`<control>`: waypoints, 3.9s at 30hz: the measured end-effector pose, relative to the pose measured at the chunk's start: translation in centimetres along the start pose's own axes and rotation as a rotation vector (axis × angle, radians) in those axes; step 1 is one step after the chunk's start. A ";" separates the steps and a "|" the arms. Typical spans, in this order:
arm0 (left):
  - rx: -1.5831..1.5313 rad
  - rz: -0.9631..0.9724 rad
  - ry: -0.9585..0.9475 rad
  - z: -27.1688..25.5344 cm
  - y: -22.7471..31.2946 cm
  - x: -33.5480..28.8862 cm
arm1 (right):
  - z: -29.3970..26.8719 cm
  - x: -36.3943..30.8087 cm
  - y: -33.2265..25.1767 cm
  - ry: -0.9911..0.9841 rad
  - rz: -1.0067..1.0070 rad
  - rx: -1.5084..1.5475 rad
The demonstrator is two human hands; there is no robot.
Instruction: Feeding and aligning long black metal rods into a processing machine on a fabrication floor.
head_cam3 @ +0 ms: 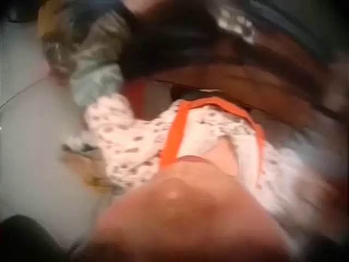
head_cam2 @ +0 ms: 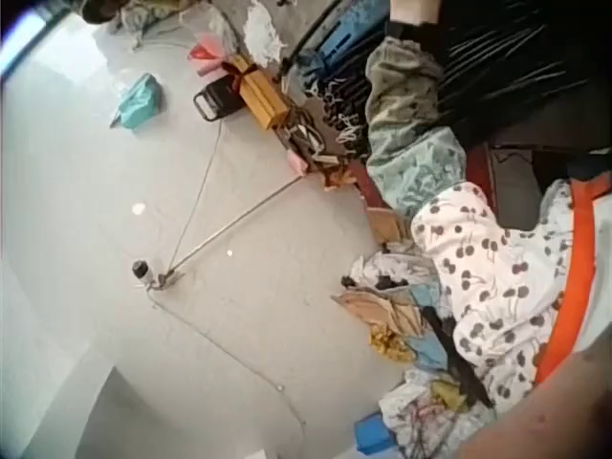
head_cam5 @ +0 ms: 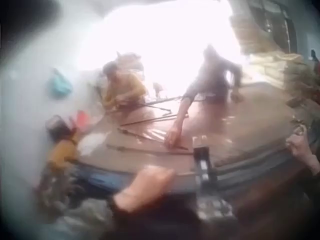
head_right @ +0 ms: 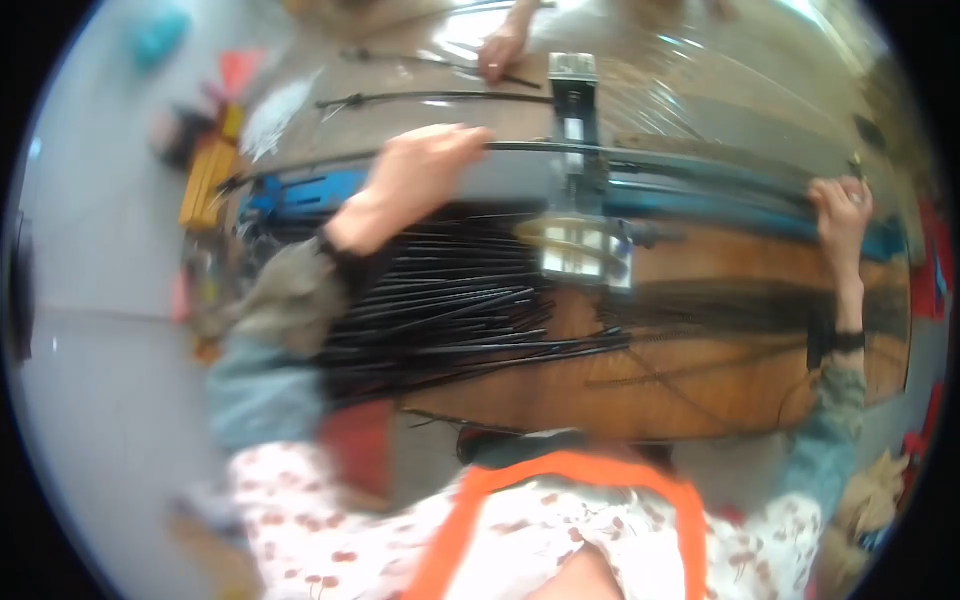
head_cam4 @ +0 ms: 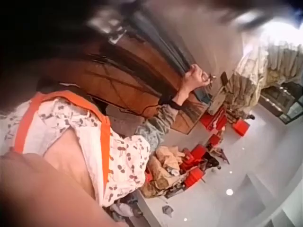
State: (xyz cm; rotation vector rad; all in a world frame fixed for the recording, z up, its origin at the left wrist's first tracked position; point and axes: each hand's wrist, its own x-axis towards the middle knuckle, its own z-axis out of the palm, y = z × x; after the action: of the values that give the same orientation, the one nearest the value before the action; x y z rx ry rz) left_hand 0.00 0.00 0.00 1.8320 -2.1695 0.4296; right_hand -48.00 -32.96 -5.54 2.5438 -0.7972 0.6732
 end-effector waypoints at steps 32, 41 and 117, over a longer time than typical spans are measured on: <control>-0.121 -0.276 -0.161 4.6 3.9 3.1 | -4.6 -1.4 -17.6 0.092 -0.114 0.508; -0.054 -0.182 -0.017 6.4 3.7 2.8 | -1.7 -0.4 -19.4 -0.032 -0.110 0.931; 0.060 -0.537 0.256 -12.1 -1.0 -10.8 | -0.9 18.7 -28.5 -0.141 -0.257 1.255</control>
State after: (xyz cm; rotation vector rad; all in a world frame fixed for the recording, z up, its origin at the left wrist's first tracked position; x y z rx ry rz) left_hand 2.97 14.39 7.01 2.1512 -1.4386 0.5686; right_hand -17.38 -18.70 -0.75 3.7143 0.0375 1.1508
